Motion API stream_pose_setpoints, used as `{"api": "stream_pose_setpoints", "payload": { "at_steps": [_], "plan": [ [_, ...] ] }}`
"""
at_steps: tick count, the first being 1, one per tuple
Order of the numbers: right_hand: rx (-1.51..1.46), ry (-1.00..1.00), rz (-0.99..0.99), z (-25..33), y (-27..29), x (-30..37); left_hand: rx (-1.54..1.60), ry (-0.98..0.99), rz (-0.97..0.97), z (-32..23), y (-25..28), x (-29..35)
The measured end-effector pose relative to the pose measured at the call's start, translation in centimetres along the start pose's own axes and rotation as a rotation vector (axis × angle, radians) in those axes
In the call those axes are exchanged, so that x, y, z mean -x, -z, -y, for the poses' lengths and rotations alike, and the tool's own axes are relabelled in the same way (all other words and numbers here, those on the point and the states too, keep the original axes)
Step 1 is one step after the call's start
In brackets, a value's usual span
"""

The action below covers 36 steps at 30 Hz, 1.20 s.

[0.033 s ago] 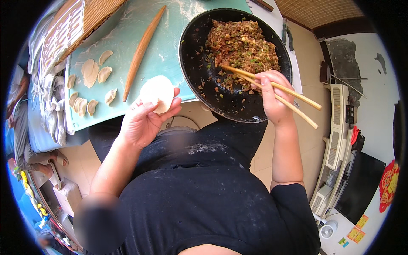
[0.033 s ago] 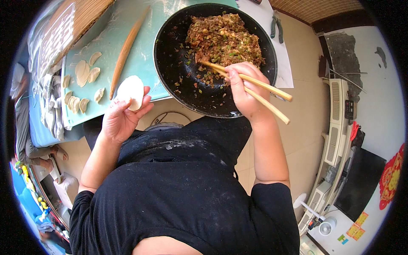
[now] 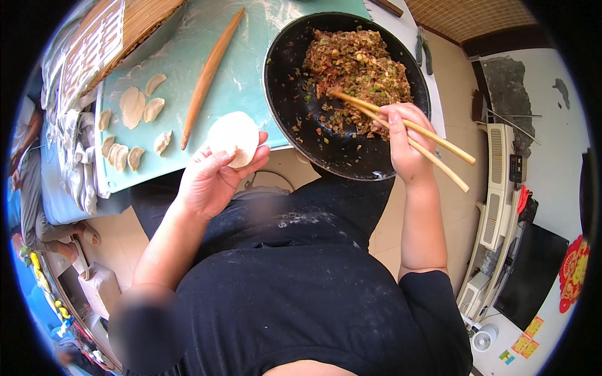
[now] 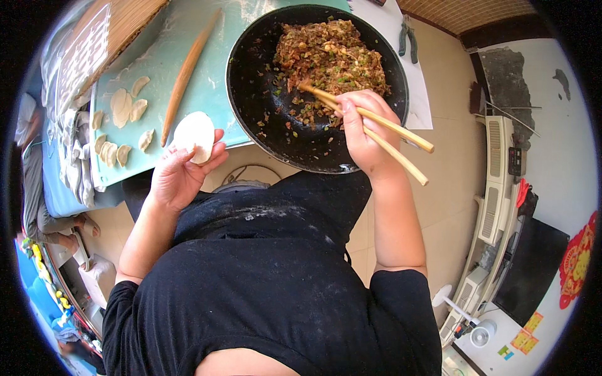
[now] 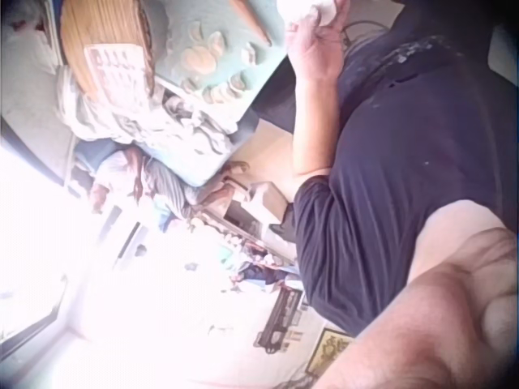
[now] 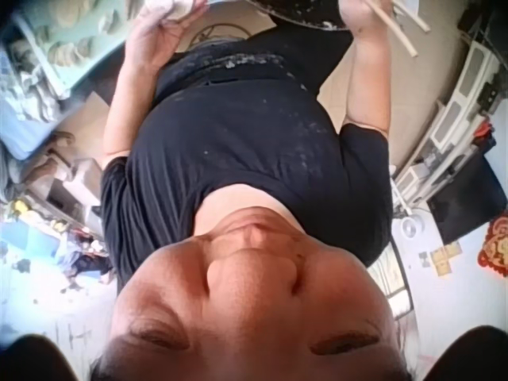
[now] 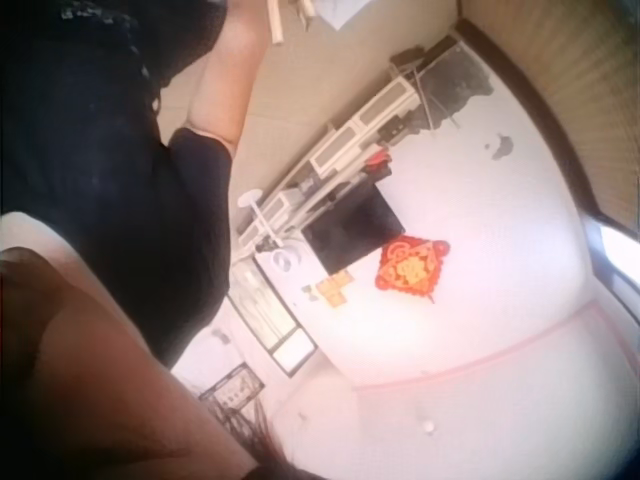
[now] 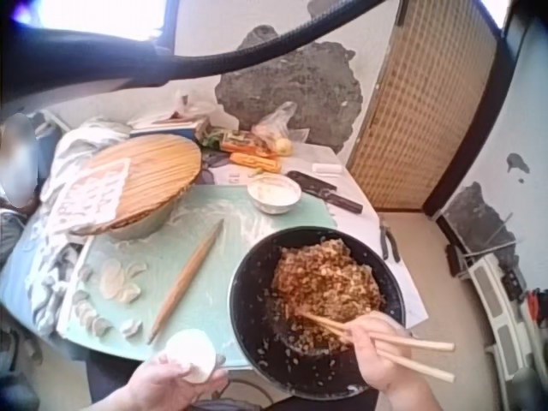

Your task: The person makes dumplings by placing a portion of meat and vegetable filling onto a round dough wrapper using chopsticks. They then fold and pleat the wrapper edges to seal the dumpling, placing the finished product on a nearby tray. The process is repeated continuously throughout the video.

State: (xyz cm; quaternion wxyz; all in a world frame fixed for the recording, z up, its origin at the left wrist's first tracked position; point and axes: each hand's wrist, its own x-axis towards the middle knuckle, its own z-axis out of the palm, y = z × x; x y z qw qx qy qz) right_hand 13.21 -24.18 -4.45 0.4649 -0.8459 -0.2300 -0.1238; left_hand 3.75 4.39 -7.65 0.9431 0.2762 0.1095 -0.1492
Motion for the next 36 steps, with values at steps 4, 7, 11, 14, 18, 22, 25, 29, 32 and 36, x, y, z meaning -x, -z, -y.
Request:
{"api": "stream_pose_setpoints", "payload": {
  "at_steps": [4, 7, 11, 14, 18, 22, 25, 29, 32, 36],
  "plan": [
    [0.086, 0.029, -0.013, -1.1, -0.7, 0.6, -0.037, 0.032, -0.016, 0.7, -0.7, -0.4],
    [-0.039, -0.043, 0.01, -0.3, -1.0, 1.0, -0.087, 0.036, -0.06, 1.2, -0.6, -0.4],
    [-0.092, -0.018, -0.033, -1.0, -0.6, 0.4, -0.146, 0.073, -0.04, 1.6, -0.5, -0.3],
    [-0.092, -0.013, -0.017, -1.5, -1.5, -0.8, -0.182, 0.099, -0.038, 1.9, -1.3, -0.3],
    [-0.041, -0.022, 0.076, -1.5, -1.1, -0.4, -0.214, 0.092, -0.003, 1.9, -1.2, -0.2],
    [-0.252, -0.198, 0.094, -0.4, 0.1, 1.6, -0.244, 0.062, 0.015, 2.1, -0.6, 0.1],
    [-0.407, -0.3, -0.02, 0.4, 1.2, 2.6, -0.25, 0.074, -0.029, 2.3, -0.7, 0.3],
    [-0.424, -0.347, -0.098, 0.0, 2.6, 2.7, -0.237, 0.098, -0.022, 2.3, -1.0, 0.5],
    [-0.458, -0.338, -0.074, -0.6, 2.0, 2.8, -0.245, 0.111, -0.005, 2.3, -1.2, 0.2],
    [-0.4, -0.316, 0.01, -1.5, 0.4, 3.3, -0.239, 0.116, -0.021, 2.3, -1.6, 0.3]
  ]
}}
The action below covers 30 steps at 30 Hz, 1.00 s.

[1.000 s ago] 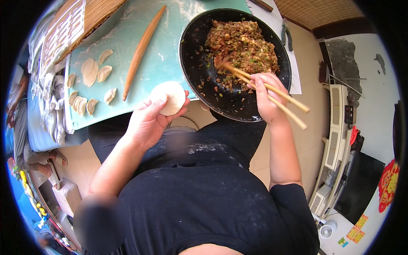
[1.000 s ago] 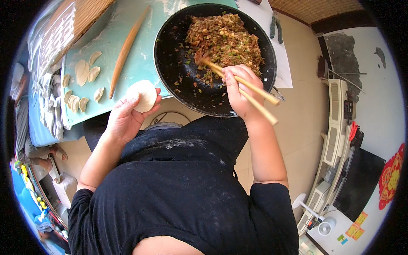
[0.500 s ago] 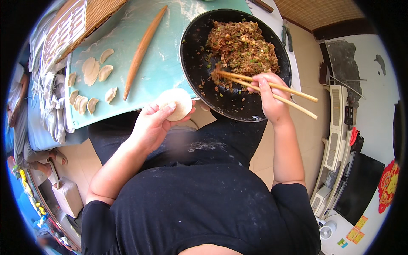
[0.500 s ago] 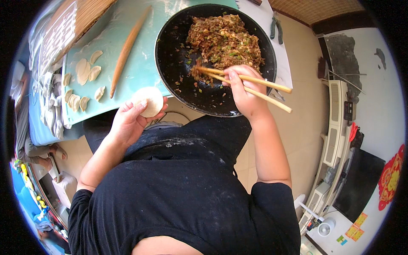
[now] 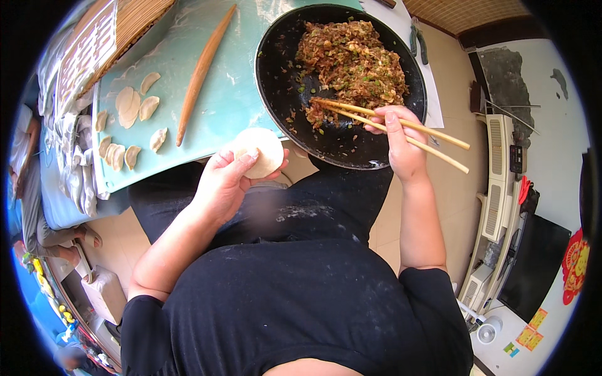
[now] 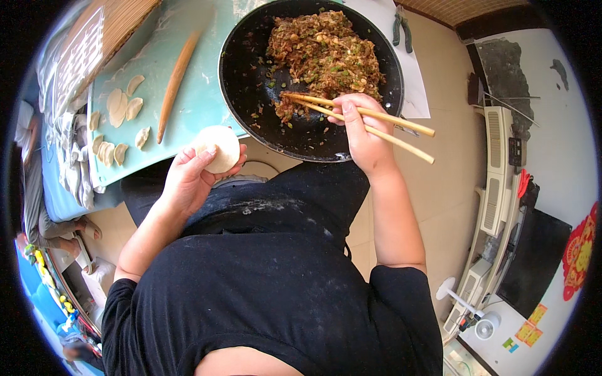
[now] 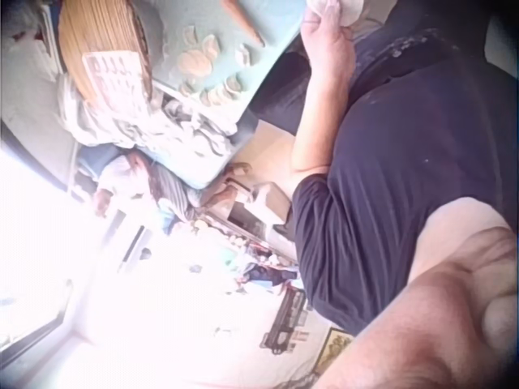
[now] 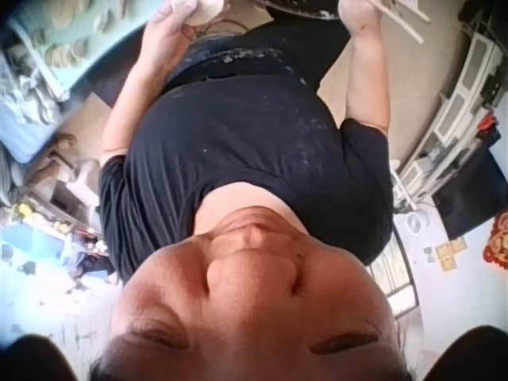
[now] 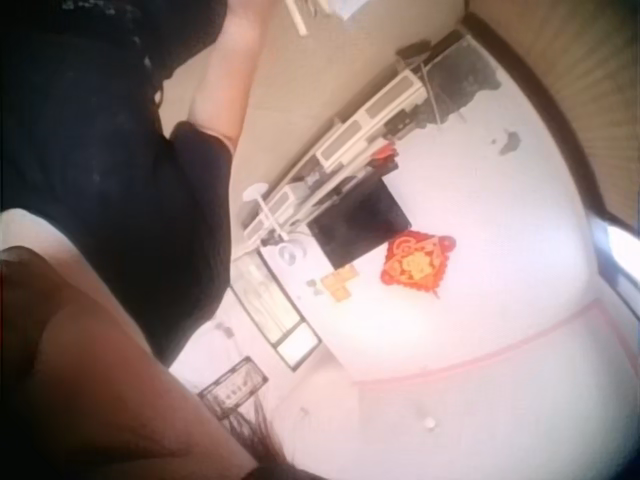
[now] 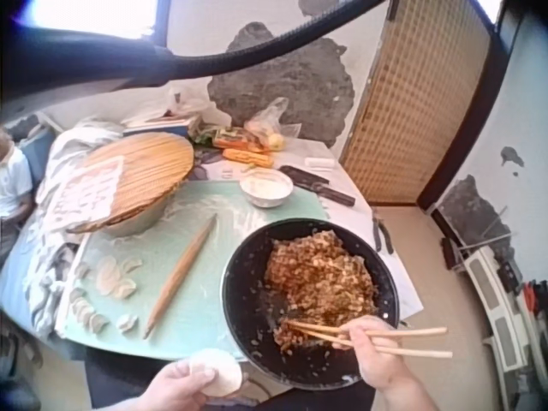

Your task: The person makes dumplings by placing a portion of meat and vegetable filling onto a round dough wrapper using chopsticks. They then fold and pleat the wrapper edges to seal the dumpling, placing the finished product on a nearby tray. The process is repeated continuously throughout the video.

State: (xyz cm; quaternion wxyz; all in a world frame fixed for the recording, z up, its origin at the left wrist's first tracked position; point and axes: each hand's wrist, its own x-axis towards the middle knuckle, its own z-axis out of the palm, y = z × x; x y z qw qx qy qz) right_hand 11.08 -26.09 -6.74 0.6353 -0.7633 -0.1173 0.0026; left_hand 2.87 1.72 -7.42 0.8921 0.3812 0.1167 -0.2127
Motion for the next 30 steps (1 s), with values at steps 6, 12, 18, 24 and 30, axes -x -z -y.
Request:
{"api": "stream_pose_setpoints", "payload": {
  "at_steps": [6, 12, 18, 24, 30],
  "plan": [
    [-0.061, -0.022, -0.045, 1.9, 0.3, 0.6, 0.012, -0.034, -0.029, 0.3, 0.3, 0.2],
    [-0.202, -0.126, -0.079, 2.6, 1.5, 0.5, 0.01, -0.03, -0.014, 0.5, 0.1, 0.2],
    [-0.197, -0.173, -0.091, 0.7, 0.2, 0.8, 0.009, -0.024, -0.02, 0.5, -0.1, 0.1],
    [-0.16, -0.081, -0.162, 0.2, -0.7, 1.0, 0.022, -0.043, -0.035, 0.5, 0.2, 0.2],
    [-0.339, -0.168, -0.429, 1.6, 2.2, 0.4, 0.017, -0.097, -0.039, -0.1, -0.2, 0.2]
  ]
}}
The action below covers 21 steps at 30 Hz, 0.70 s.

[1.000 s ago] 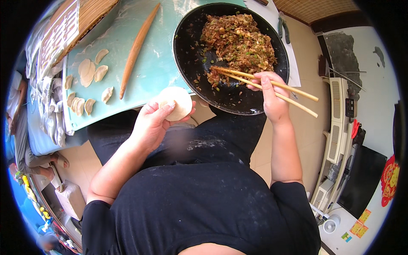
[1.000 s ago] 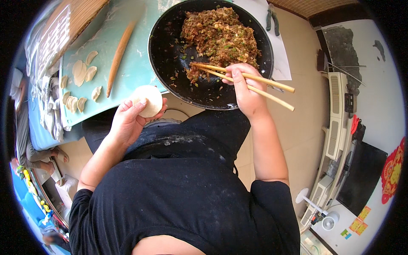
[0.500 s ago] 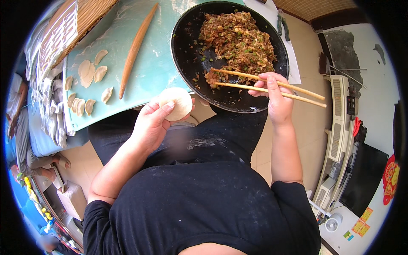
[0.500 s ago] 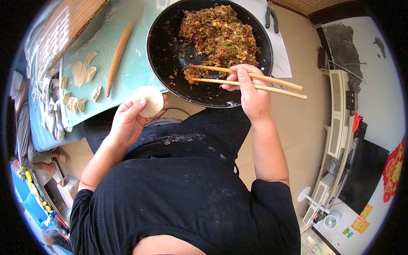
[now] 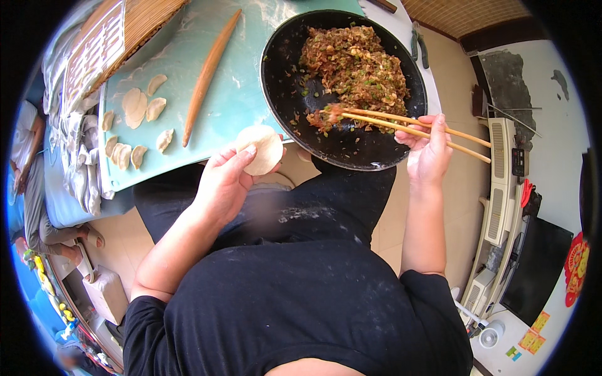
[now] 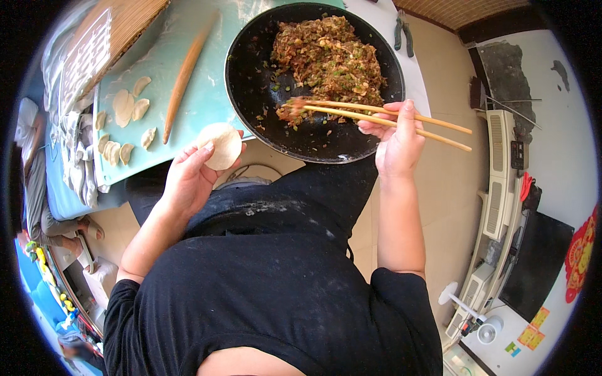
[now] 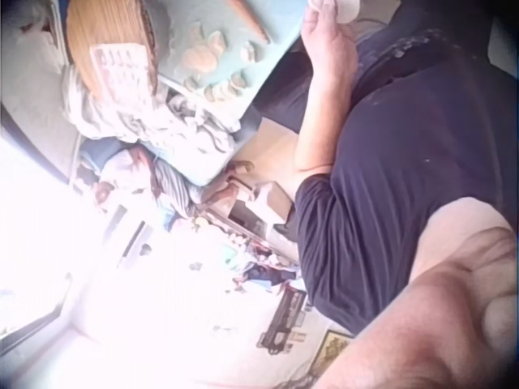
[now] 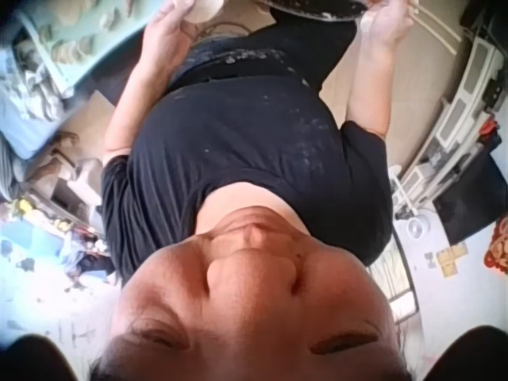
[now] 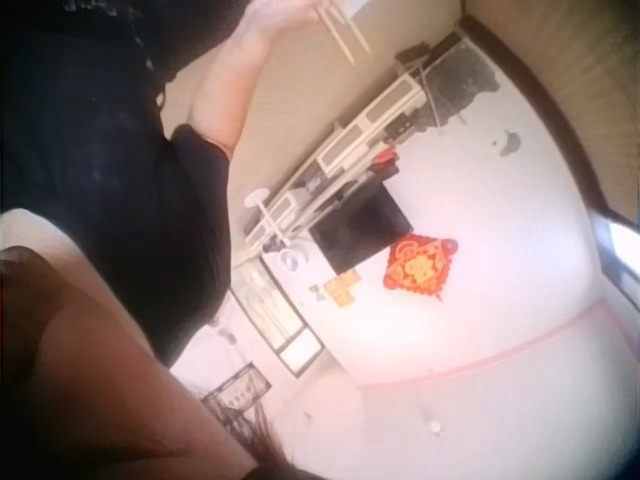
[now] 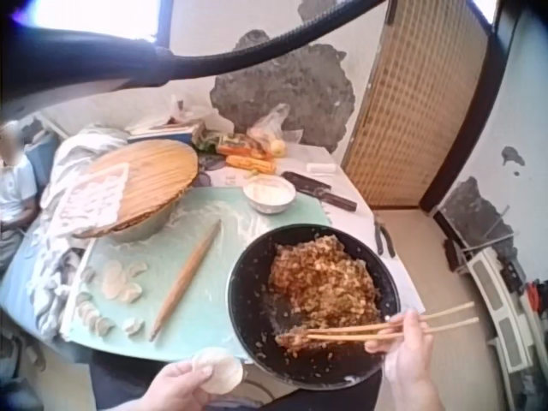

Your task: The person makes dumplings by placing a portion of meat and vegetable filling onto a round dough wrapper using chopsticks. They then fold and pleat the wrapper edges to seal the dumpling, placing the finished product on a nearby tray. The process is repeated continuously throughout the video.

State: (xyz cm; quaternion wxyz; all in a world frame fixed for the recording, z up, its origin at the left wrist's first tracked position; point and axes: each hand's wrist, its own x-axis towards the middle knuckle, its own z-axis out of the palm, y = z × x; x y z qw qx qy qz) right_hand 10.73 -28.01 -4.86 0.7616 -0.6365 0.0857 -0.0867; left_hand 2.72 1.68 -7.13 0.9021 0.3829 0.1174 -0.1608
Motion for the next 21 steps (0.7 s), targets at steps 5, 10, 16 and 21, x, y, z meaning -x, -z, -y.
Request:
{"api": "stream_pose_setpoints", "payload": {
  "at_steps": [5, 10, 16, 21],
  "plan": [
    [-0.326, -0.248, -0.051, 0.3, 2.3, -0.6, 0.038, -0.011, 0.036, -0.1, -1.8, -1.1],
    [-0.531, -0.42, 0.032, 1.3, 0.6, 1.6, 0.154, 0.044, 0.084, 0.1, -4.4, -3.1],
    [-0.233, 0.03, 0.114, 0.8, -2.7, 6.0, 0.334, 0.101, 0.048, -0.2, -5.9, -3.0],
    [-0.018, 0.405, 0.329, 1.0, -2.8, 7.8, 0.234, 0.051, -0.026, -0.1, -5.5, -2.8]
  ]
}}
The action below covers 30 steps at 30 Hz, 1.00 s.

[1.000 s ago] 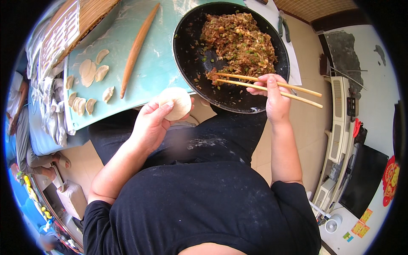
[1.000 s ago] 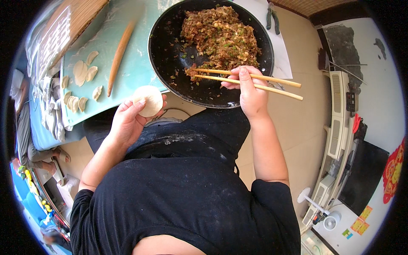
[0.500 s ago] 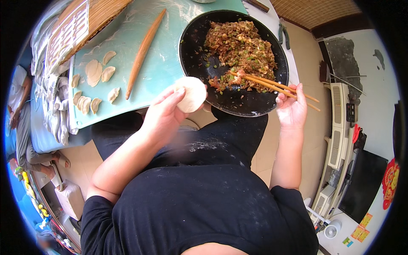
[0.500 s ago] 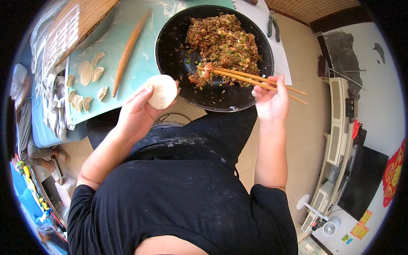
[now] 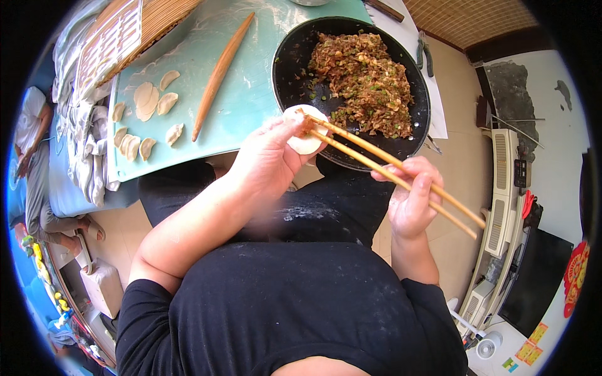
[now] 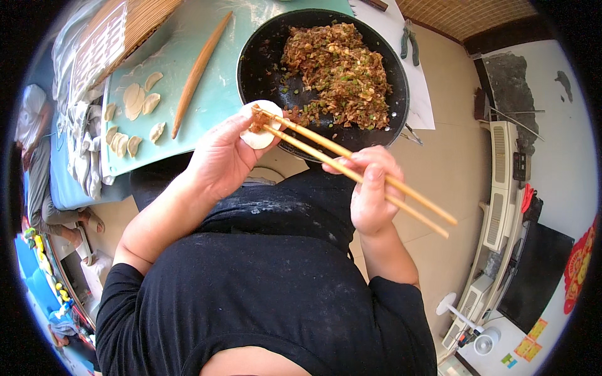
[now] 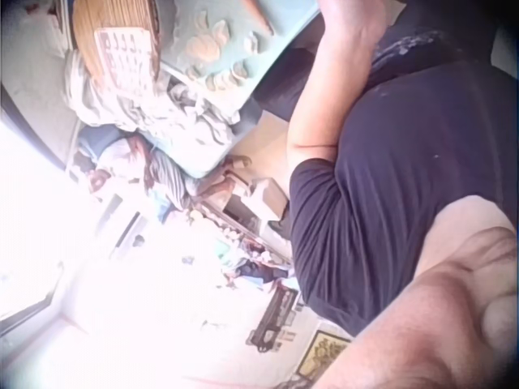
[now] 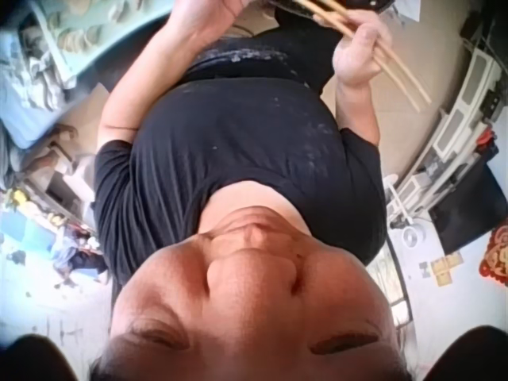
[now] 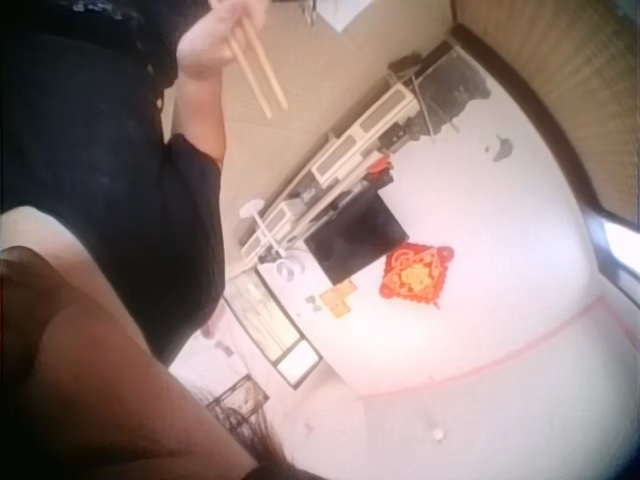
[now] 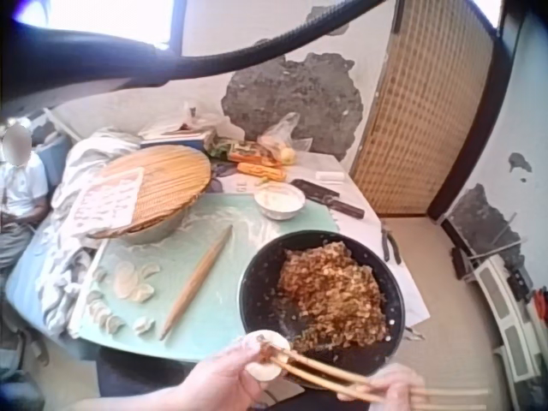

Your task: The person makes dumplings by placing a portion of meat and vegetable filling onto a round dough wrapper using chopsticks. They then fold and pleat the wrapper edges to seal the dumpling, placing the finished product on a nearby tray. The process is repeated continuously throughout the video.

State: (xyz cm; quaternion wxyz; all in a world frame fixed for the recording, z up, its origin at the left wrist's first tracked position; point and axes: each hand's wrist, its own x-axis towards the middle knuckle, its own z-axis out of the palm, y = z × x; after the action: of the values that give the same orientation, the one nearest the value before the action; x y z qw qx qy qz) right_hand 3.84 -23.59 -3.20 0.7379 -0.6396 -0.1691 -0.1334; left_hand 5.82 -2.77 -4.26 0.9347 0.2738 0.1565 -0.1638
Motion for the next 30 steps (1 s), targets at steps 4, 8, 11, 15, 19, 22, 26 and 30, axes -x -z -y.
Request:
{"api": "stream_pose_setpoints", "payload": {
  "at_steps": [4, 8, 11, 15, 19, 22, 26, 30],
  "plan": [
    [0.392, 0.165, 0.305, 1.4, 1.3, 0.1, -0.032, 0.0, -0.008, 0.4, 1.1, -0.3],
    [0.299, 0.172, 0.122, 2.9, 2.0, -0.5, -0.045, -0.02, -0.091, 0.2, 1.2, -0.2],
    [0.04, 0.09, -0.047, 2.3, 4.3, -2.1, -0.027, -0.037, -0.042, -0.1, 2.1, 0.1],
    [0.197, -0.191, -0.059, 0.0, 5.9, -2.5, 0.012, -0.02, 0.035, -0.9, 1.9, 1.4],
    [0.254, -0.209, -0.006, -2.4, 4.7, -2.6, 0.034, 0.006, 0.005, -0.8, 2.7, 2.2],
    [0.167, -0.297, 0.041, -3.4, 3.9, -3.2, 0.04, 0.022, -0.017, -0.6, 3.1, 2.6],
    [0.09, -0.421, -0.047, -4.2, 2.7, -4.0, 0.078, 0.064, -0.02, -0.3, 3.7, 2.8],
    [0.112, -0.388, -0.11, -4.9, 2.6, -3.9, 0.056, 0.071, -0.027, -0.4, 3.6, 2.9]
  ]
}}
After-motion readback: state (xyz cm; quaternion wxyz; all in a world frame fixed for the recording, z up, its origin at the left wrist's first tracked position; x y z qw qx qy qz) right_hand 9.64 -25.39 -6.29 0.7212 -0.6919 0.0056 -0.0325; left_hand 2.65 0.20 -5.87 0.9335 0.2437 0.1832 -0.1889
